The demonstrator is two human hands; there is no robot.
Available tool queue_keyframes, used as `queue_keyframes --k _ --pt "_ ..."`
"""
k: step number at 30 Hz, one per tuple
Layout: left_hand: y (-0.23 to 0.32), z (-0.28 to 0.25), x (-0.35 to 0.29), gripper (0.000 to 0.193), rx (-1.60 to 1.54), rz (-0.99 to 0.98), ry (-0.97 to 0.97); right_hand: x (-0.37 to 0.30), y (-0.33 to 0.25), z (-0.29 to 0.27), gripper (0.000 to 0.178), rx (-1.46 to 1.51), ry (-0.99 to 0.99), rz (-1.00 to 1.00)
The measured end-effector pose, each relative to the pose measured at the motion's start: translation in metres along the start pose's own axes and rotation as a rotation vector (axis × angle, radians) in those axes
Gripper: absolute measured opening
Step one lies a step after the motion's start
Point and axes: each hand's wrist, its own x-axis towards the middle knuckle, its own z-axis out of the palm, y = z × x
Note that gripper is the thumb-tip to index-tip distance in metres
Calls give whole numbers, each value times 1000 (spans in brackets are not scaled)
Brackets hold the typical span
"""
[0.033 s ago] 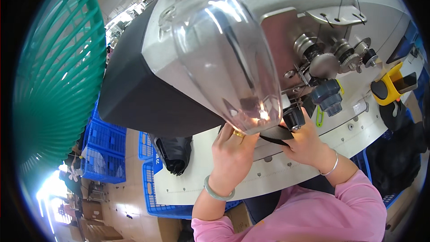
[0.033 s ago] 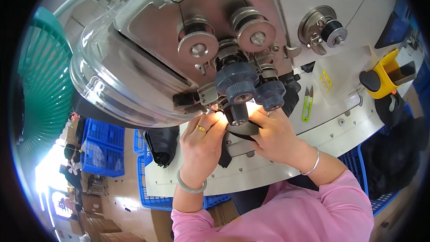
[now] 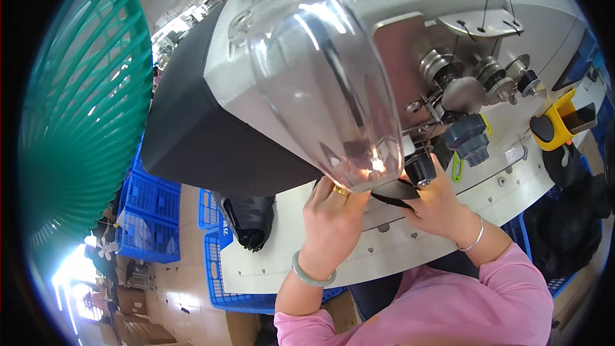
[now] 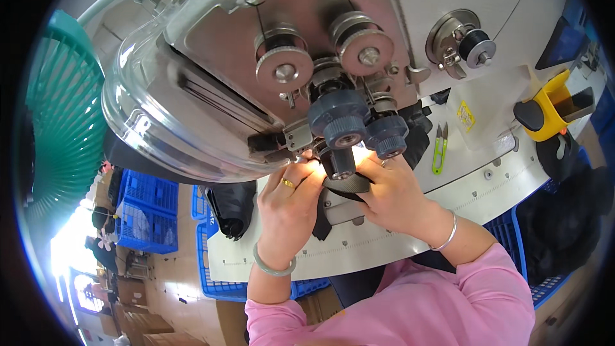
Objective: Sewing shoe components using an industrial sewing machine.
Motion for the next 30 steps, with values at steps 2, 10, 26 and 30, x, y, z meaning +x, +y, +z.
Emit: queue_keyframes --k 2,10,26,30 --pt "0 -1 1 26 0 7 -4 0 -1 1 37 -10 13 -4" --pt "0 -4 1 25 25 13 -52 -2 -2 0 41 0 -11 6" --pt "-2 32 -8 8 -286 -306 312 8 -11 7 36 36 53 26" --pt "6 35 -4 15 -71 -199 377 10 -13 2 30 102 30 65"
